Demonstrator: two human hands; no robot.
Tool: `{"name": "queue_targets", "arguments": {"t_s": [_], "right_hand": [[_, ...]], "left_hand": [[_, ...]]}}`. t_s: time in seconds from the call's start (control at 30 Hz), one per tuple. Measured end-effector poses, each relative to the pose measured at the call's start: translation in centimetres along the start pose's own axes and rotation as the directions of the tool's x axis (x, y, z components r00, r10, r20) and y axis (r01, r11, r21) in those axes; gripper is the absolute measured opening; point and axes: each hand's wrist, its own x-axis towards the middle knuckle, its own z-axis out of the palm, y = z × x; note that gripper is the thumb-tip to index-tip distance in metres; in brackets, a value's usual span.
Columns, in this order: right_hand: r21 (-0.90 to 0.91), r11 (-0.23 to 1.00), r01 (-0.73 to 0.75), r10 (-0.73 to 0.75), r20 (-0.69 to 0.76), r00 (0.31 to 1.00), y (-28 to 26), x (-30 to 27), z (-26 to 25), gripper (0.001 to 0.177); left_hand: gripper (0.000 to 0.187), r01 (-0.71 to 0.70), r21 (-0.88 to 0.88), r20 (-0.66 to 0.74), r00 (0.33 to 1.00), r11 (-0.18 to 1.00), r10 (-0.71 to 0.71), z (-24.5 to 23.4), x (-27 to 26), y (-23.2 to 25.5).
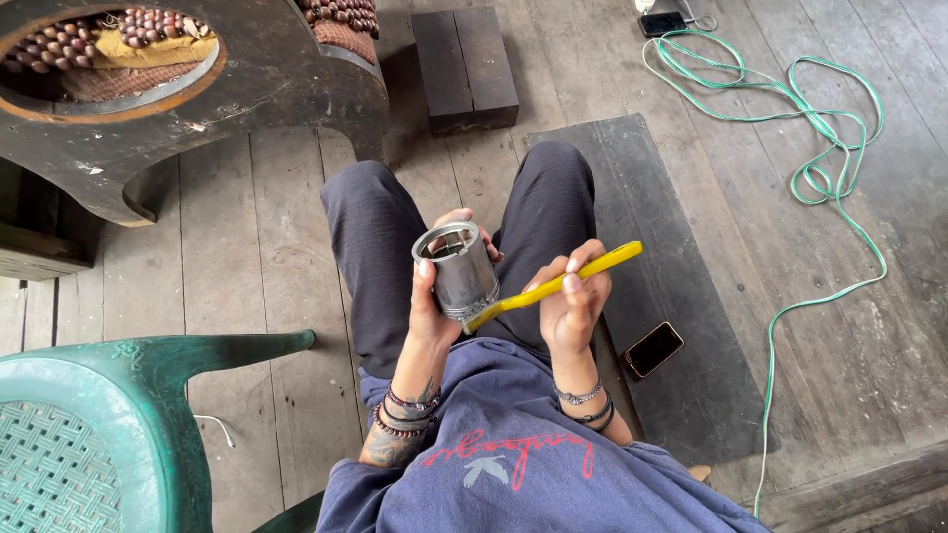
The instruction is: The person sits cross-legged on a chair and uses a yellow-handled paintbrush to apply dark paint to a cylindrical metal object held in their left hand. They rotate the object to paint different sides and the interior.
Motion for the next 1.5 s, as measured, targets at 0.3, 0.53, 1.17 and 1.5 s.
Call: {"name": "queue_targets", "arguments": {"t_s": [0.3,0.53,1.17,1.5], "right_hand": [[-0.003,1.000,-0.002,0.002,-0.021,1.000,-0.4,0.7,0.1,0.026],[-0.036,0.998,0.046,-0.046,-0.002,0.999,0.1,1.4,-1.0,0.021],[0.003,1.000,-0.009,0.009,-0.036,0.999,-0.4,0.5,-0.1,0.023],[-0.039,0.998,0.055,-0.056,-0.002,0.998,0.9,4.0,-1.4,0.022]], "left_hand": [[0.088,0.020,-0.015,-0.011,1.000,1.000,-0.020,0.5,0.0,0.2],[0.087,0.019,0.012,-0.033,0.999,1.000,-0.018,0.6,0.0,0.7],[0.087,0.051,-0.031,-0.035,0.998,0.998,-0.052,0.4,-0.3,0.2],[0.085,0.047,-0.009,-0.049,0.998,0.999,-0.047,-0.2,0.9,0.6]]}}
